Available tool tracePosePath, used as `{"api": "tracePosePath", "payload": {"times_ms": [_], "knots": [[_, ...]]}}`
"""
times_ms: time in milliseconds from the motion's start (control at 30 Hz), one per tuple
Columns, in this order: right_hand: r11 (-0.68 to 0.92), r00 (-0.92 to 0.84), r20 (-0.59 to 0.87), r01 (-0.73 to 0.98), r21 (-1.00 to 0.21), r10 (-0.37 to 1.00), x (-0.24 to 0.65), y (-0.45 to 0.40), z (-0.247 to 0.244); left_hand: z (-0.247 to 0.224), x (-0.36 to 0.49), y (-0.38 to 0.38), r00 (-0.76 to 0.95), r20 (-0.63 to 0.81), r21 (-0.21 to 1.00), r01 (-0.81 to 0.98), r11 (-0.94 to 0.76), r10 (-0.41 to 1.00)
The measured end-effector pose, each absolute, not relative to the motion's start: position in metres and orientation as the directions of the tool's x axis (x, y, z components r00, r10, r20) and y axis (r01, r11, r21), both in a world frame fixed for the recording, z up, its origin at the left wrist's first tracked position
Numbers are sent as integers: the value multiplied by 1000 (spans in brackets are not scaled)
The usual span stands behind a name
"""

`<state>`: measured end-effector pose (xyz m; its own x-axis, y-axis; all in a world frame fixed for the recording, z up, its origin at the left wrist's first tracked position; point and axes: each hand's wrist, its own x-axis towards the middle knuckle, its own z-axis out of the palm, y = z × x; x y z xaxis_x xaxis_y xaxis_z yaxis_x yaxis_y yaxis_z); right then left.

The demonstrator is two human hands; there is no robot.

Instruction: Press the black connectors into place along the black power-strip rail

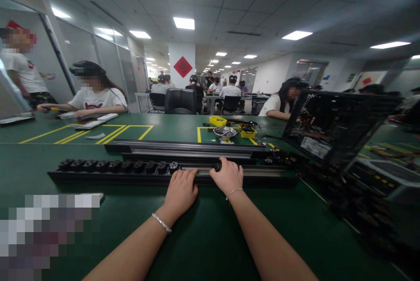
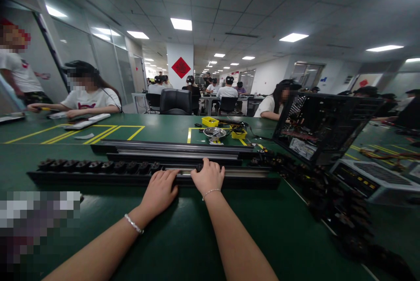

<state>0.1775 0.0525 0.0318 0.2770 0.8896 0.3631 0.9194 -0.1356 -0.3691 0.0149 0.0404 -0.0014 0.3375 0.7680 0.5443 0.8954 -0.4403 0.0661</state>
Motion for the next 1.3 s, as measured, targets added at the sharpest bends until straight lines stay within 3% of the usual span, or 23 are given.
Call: {"api": "tracePosePath", "payload": {"times_ms": [900, 1300], "knots": [[-182, 295, 292, 915, -359, 910, 193, 51, 37, -1, 15, 40, 333, 558, 85, 888, -451, 761], [-149, 286, 357, 920, -363, 889, 195, 48, 31, -1, 15, 40, 329, 563, 90, 888, -451, 759]]}}
